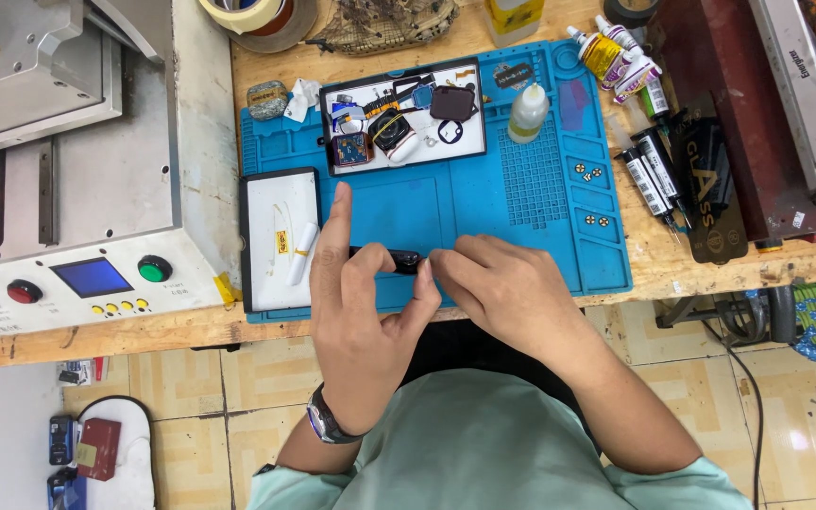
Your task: Disassembling a smartphone by prying off the back cover and applying adhesive remover at a repair bench.
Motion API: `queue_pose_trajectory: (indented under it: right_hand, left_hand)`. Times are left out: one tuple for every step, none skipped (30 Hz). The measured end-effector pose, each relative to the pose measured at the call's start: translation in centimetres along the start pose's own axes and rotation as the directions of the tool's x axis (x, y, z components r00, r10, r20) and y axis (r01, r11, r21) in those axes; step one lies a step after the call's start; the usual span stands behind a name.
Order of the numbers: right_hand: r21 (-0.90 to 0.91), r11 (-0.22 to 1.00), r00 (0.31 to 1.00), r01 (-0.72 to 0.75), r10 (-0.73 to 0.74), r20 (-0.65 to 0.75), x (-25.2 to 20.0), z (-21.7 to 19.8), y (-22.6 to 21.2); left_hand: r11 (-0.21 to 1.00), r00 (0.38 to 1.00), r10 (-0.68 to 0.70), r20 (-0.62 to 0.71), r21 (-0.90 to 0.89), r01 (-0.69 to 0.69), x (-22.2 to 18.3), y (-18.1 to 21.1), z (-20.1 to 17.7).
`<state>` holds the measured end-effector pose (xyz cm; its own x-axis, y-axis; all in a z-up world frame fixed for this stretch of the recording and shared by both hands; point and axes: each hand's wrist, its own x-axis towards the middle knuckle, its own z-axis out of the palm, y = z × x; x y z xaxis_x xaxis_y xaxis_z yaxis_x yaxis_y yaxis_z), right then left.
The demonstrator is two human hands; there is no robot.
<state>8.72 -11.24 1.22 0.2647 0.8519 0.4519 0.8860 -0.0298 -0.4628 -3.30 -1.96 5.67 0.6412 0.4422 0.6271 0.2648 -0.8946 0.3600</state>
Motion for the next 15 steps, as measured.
queue_pose_trajectory:
  right_hand:
    - [-0.004,1.0,1.0,0.005,-0.005,-0.006,0.02,-0.03,-0.03]
    - [-0.008,1.0,1.0,0.009,-0.009,-0.012,0.04,-0.07,-0.04]
    - [-0.008,1.0,1.0,0.009,-0.009,-0.011,0.01,-0.02,0.01]
    - [-0.01,1.0,1.0,0.014,-0.014,-0.012,-0.01,0.02,0.06]
    - [-0.013,1.0,1.0,0.02,-0.02,-0.014,-0.03,0.06,0.11]
    - [-0.013,1.0,1.0,0.019,-0.02,-0.014,-0.05,0.08,0.12]
    - [-0.013,1.0,1.0,0.011,-0.011,-0.005,-0.07,0.1,0.12]
    - [-0.013,1.0,1.0,0.003,-0.002,0.004,-0.1,0.12,0.12]
    - [-0.013,1.0,1.0,0.002,-0.002,0.004,-0.1,0.16,0.15]
    - [-0.011,1.0,1.0,0.005,-0.005,0.003,-0.11,0.2,0.17]
    - [-0.01,1.0,1.0,0.009,-0.009,0.002,-0.12,0.24,0.2]
    - [-0.01,1.0,1.0,0.008,-0.008,0.001,-0.14,0.25,0.17]
    - [-0.013,1.0,1.0,-0.002,0.002,0.004,-0.17,0.27,0.13]
    - [-0.016,1.0,1.0,-0.012,0.012,0.007,-0.18,0.27,0.09]
    - [-0.017,1.0,1.0,-0.012,0.012,0.008,-0.16,0.24,0.13]
  left_hand:
    - [1.0,1.0,-0.002,0.002,-0.005,0.002,-0.02,-0.02,-0.01]
    - [1.0,1.0,-0.004,0.005,-0.011,0.004,-0.02,-0.04,-0.01]
    - [1.0,1.0,-0.005,0.005,-0.011,0.005,-0.04,-0.06,-0.02]
    - [1.0,1.0,-0.005,0.011,-0.009,0.005,-0.05,-0.08,-0.02]
    - [1.0,1.0,-0.005,0.017,-0.007,0.005,-0.07,-0.11,-0.02]
    - [1.0,1.0,-0.005,0.017,-0.007,0.005,-0.04,-0.08,0.03]
    - [1.0,1.0,-0.001,0.004,-0.001,0.001,-0.01,-0.06,0.08]
    - [1.0,1.0,0.003,-0.009,0.005,-0.003,0.02,-0.04,0.12]
    - [1.0,1.0,0.003,-0.008,0.004,-0.003,-0.04,-0.09,0.15]
    - [1.0,1.0,0.003,-0.005,0.018,-0.003,-0.1,-0.14,0.18]
    - [0.999,1.0,0.002,-0.001,0.032,-0.002,-0.16,-0.19,0.21]
    - [0.999,1.0,0.002,-0.001,0.032,-0.002,-0.14,-0.19,0.21]
    - [0.999,1.0,0.006,-0.002,0.032,-0.006,-0.11,-0.19,0.21]
    - [0.999,1.0,0.009,-0.003,0.032,-0.008,-0.09,-0.18,0.2]
    - [0.999,1.0,0.008,-0.003,0.031,-0.008,-0.06,-0.17,0.22]
